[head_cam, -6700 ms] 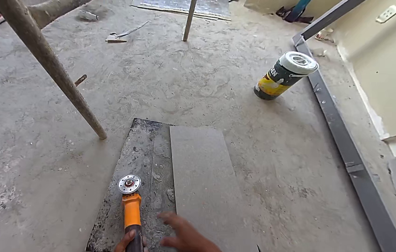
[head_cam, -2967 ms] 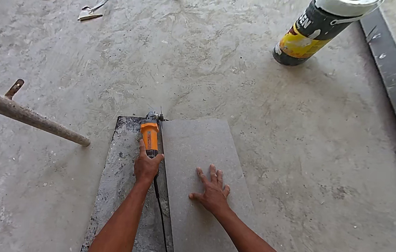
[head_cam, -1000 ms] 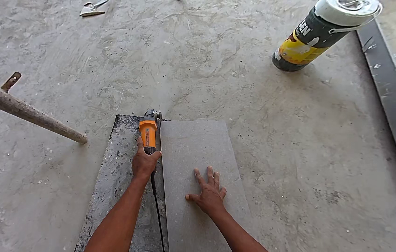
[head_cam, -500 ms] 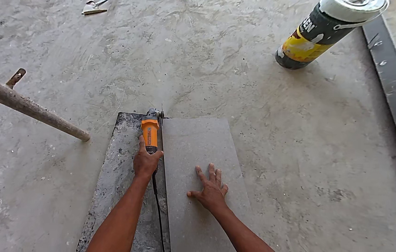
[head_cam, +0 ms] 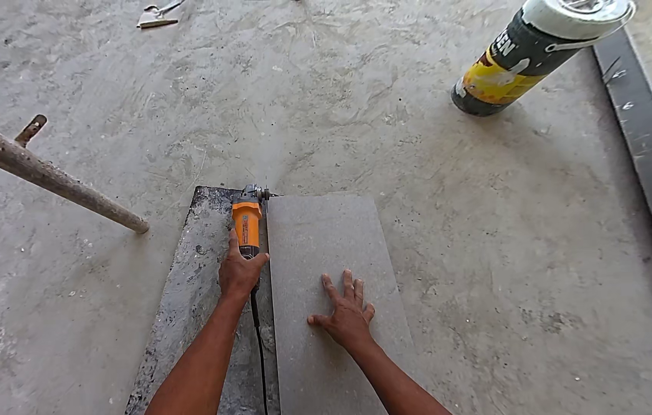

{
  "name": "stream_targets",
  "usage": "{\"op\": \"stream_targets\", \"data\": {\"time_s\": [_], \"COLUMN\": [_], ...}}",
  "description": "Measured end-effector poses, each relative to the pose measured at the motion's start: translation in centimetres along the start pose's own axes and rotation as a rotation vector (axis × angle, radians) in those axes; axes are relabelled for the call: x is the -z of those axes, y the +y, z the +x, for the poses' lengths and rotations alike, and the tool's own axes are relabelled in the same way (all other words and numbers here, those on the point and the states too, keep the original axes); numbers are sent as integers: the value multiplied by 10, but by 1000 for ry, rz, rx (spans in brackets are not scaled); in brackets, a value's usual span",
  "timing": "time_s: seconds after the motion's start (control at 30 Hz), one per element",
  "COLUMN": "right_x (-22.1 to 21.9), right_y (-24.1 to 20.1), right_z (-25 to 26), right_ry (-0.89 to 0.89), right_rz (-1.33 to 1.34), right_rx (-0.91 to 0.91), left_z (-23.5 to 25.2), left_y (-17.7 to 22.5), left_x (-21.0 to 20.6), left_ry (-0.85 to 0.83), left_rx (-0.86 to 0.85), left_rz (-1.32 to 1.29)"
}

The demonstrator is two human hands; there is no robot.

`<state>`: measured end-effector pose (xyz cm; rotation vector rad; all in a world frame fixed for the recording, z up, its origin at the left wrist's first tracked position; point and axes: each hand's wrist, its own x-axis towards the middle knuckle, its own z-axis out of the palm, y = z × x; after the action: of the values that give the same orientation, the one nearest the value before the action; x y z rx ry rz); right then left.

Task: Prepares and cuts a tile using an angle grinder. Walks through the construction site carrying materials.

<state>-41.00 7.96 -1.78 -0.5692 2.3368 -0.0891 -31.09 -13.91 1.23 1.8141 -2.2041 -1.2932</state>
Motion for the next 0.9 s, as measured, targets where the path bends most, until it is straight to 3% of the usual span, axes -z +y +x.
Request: {"op": "stream_targets", "data": {"time_s": [0.9], "right_x": [0], "right_y": [1], "right_z": [0], "right_ry": [10], "right_rz": [19], "right_rx": [8], "left_z": [9], "left_y": [9], "left_x": [3], "left_ry": [-9], "left_rx": [2], "left_rz": [4]}}
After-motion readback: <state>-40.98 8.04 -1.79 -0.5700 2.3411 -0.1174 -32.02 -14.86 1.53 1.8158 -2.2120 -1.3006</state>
